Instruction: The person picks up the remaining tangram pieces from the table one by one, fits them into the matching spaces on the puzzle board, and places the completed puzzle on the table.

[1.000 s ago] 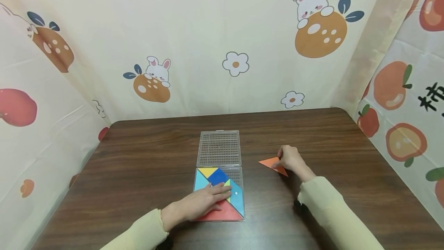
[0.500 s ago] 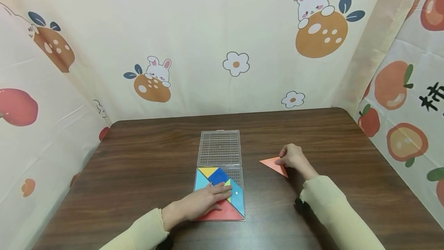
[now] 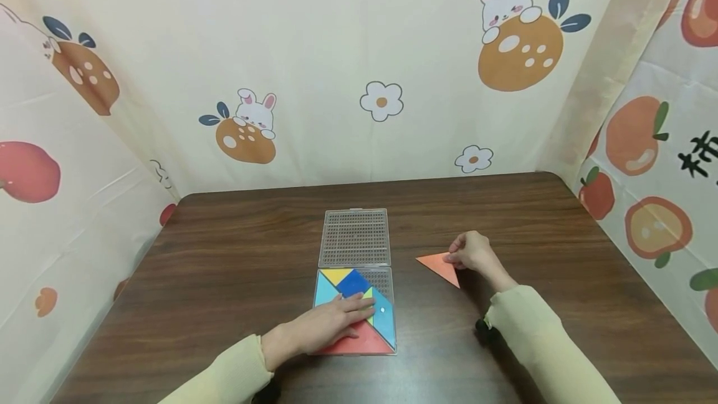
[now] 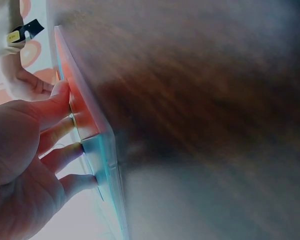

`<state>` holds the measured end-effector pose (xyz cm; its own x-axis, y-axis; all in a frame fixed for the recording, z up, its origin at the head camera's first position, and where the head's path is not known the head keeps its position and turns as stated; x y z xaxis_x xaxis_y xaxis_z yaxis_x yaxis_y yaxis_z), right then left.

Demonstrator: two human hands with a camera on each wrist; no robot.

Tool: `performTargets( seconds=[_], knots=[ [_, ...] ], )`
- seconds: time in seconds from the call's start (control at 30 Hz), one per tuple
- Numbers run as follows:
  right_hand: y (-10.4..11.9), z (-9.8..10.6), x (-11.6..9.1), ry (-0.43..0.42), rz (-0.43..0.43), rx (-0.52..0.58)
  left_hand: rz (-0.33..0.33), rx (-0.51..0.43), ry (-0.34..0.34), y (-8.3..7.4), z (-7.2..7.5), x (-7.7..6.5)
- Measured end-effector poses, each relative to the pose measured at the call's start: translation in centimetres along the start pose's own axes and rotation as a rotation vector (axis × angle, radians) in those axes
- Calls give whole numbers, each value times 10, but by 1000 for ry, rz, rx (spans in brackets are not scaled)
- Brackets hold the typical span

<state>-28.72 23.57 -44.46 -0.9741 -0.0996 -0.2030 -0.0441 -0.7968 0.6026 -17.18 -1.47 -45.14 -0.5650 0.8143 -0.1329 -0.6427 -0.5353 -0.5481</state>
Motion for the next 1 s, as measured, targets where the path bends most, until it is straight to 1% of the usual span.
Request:
performTargets(
  seconds=[0.13,0.3,0.4,0.63,0.8,1.0],
  knots=[
    [8,-2,-3,4,13,11,6,-11,4,0,1,0],
    [17,-6,-5,3,16,64,12,-24,9,1,1,0],
    [22,-10,-6,12,27,90,10,-26,11,1,1,0],
    [36,-23,-9,35,72,112,8,-23,12,1,1,1],
    [46,-31,-10,46,82,129,7,-26,13,1,0,1],
    [57,-41,-12,80,93,141,6,-19,11,1,0,1]
  ],
)
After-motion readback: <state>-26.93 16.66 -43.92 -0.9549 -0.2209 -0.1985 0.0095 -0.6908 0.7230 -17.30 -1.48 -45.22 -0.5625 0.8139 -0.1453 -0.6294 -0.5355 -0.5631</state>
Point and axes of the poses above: each hand's wrist, its own x-axis towards the middle knuckle, its own z-axis out of the back of the hand, y = z × x, the point moved 7 cm from there along x, towards the middle knuckle, and after that the axes turned 13 degrees about -x, right-handed, at the moved point
